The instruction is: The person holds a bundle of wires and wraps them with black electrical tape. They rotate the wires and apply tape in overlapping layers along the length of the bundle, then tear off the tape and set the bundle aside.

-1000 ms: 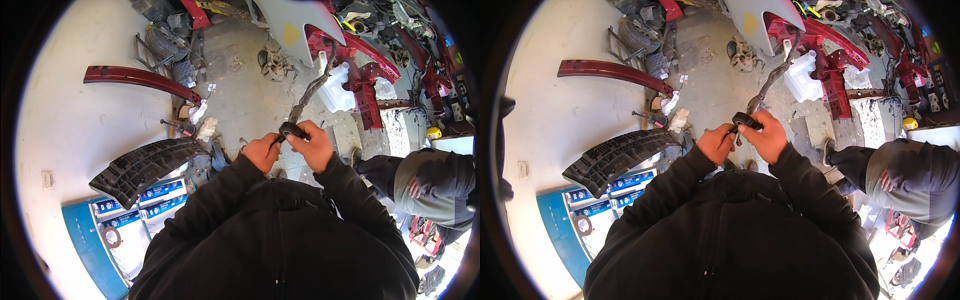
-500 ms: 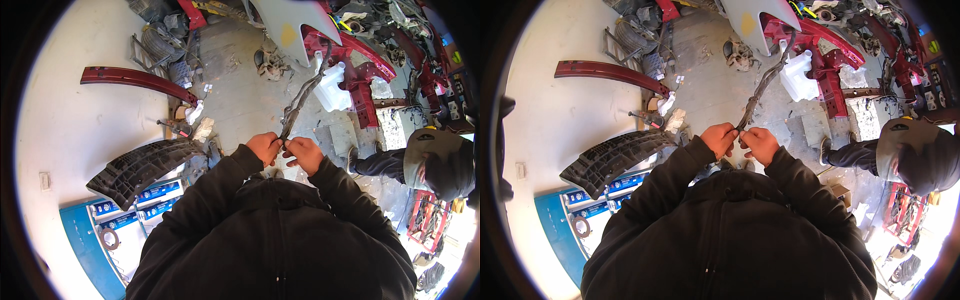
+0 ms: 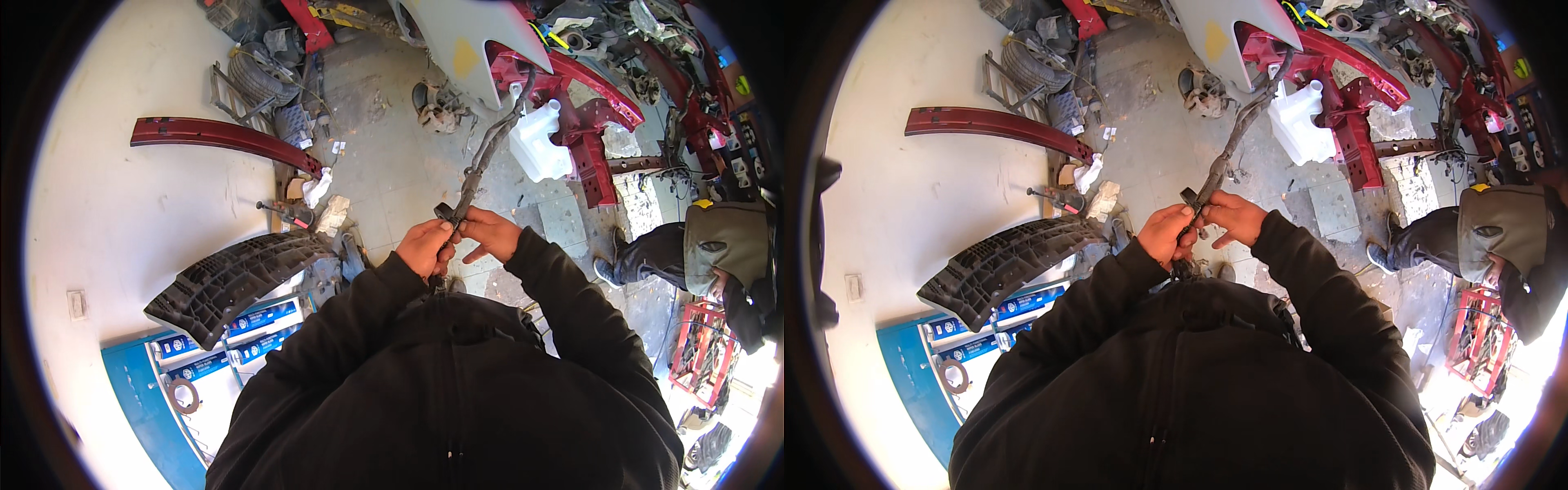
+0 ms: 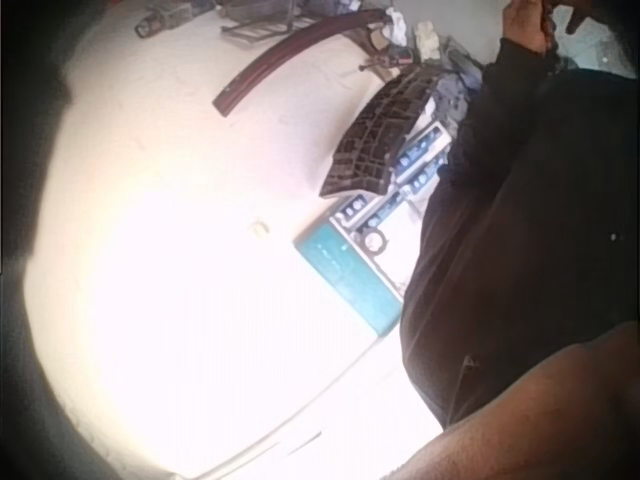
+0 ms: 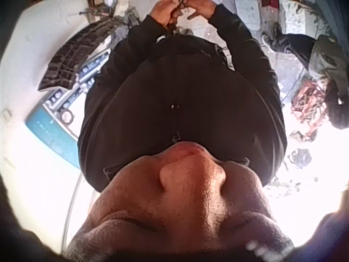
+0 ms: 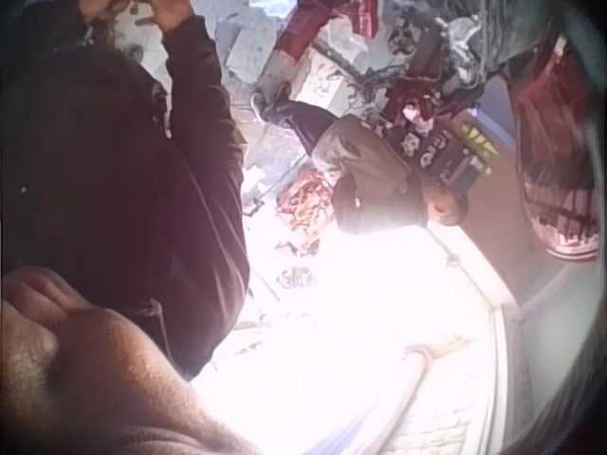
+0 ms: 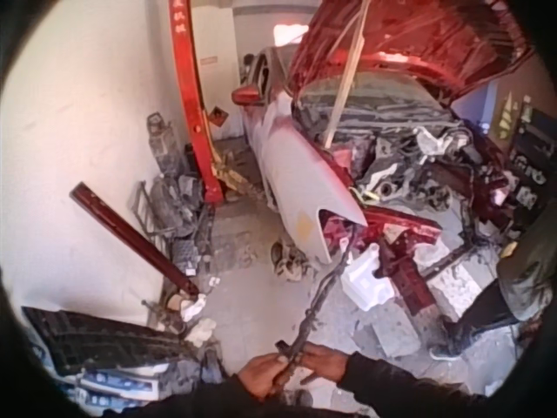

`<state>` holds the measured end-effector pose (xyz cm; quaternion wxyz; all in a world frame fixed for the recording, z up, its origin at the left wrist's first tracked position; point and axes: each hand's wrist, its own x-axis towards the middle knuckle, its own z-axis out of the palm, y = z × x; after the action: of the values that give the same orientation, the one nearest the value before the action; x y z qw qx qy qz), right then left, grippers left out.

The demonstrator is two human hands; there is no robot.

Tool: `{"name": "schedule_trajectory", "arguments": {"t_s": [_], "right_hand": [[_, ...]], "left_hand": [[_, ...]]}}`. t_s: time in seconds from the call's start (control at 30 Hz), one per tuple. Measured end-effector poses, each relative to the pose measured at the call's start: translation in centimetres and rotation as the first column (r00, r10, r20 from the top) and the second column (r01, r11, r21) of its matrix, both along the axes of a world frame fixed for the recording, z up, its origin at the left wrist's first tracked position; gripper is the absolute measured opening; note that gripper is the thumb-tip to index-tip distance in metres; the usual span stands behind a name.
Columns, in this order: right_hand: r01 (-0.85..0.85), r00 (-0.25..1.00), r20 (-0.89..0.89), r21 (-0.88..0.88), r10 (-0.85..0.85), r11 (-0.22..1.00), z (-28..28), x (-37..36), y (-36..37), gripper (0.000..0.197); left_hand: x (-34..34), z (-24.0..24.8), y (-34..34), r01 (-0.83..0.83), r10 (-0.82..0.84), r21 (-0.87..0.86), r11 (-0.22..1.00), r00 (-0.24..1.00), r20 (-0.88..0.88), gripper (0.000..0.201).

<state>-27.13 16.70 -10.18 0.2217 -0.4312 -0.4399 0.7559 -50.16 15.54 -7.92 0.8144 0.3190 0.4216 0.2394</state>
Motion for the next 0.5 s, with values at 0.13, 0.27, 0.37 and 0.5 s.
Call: {"name": "schedule_trajectory", "arguments": {"t_s": [0.13, 0.27, 0.37, 0.5], "right_hand": [[-0.089, 0.993, 0.078, 0.057, 0.084, 0.994, 0.3, 0.2, 1.4, 0.037], [0.221, 0.972, -0.104, 0.123, -0.209, 0.968, -1.2, -0.5, 1.5, 0.042], [0.381, 0.904, -0.258, 0.125, -0.341, 0.916, -2.7, -1.3, 1.2, 0.049], [0.475, 0.864, -0.216, 0.052, -0.454, 0.879, -2.1, -1.2, -0.5, 0.053]], "left_hand": [[0.0, 0.1, 0.1, 0.062, -0.062, 0.012, 0.998, 0.997, 0.035, 0.033], [-0.4, 0.2, 0.5, 0.078, -0.067, -0.070, 0.995, 0.987, 0.144, 0.032], [-0.3, 0.2, 0.6, 0.128, -0.110, -0.108, 0.986, 0.981, 0.159, 0.035], [0.1, -0.6, 0.1, 0.049, -0.052, 0.108, 0.993, 0.998, 0.028, 0.037]]}}
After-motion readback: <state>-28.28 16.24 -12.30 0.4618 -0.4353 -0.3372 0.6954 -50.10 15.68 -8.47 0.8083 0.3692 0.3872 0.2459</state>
